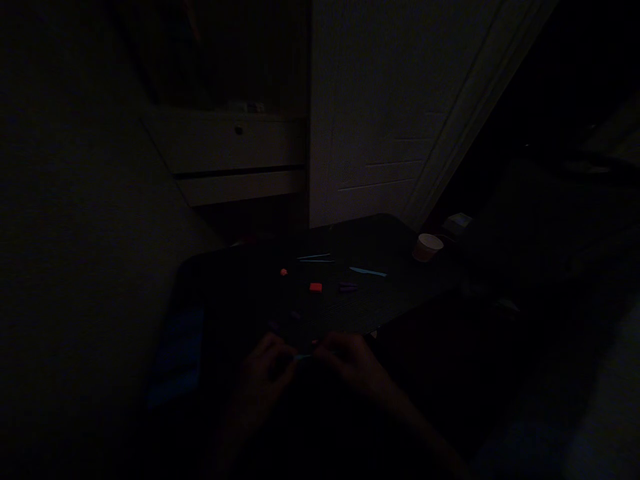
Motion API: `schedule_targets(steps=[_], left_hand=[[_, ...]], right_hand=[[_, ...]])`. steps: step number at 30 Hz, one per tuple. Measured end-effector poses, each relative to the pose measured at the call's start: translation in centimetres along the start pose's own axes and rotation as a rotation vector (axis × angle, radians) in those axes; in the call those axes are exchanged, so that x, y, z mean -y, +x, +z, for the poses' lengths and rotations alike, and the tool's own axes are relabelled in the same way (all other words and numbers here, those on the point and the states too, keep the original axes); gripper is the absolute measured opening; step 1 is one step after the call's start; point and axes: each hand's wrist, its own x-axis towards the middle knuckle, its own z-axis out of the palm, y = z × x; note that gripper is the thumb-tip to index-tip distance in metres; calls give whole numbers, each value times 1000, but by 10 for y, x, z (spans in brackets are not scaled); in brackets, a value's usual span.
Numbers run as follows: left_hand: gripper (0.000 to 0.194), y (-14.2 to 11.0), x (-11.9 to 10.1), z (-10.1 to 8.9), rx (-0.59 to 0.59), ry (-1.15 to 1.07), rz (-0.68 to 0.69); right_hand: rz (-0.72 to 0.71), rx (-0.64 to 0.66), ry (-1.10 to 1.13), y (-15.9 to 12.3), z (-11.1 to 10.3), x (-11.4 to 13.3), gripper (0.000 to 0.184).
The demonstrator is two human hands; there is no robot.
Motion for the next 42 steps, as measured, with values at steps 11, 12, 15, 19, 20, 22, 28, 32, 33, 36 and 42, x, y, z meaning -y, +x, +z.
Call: schedule_targets(steps=[11,12,15,19,20,22,28,32,33,36,42], left_hand=[[16,0,-1,-3,27,-2,-5],[16,0,-1,-3,28,-5,-4],[16,0,1,-3,31,-8,-2],[14,0,3,-2,35,-7,1],[14,0,4,-2,36,-7,4],[14,-1,4,-2,37,-5,5],[16,0,2,-4,38,-1,7],[16,1,4,-4,30,0,19],[16,1,4,-4,32,0,23],[16,2,5,-4,32,-2,35],[11,2,3,-5,20,2,56]], right_hand=[[-31,59,-154,4,-4,3,13],[-34,64,-163,4,-5,2,14],[-38,72,-169,6,-7,0,15],[-41,76,-124,8,-9,-2,15],[-43,80,-111,8,-9,-3,14],[-46,84,-93,7,-9,-2,13],[-72,76,-131,2,-7,-1,14],[-99,74,-209,-1,-8,2,15],[-109,82,-222,-1,-8,3,14],[-145,118,-248,-3,-10,8,14],[-184,120,-316,-4,-9,11,18]])
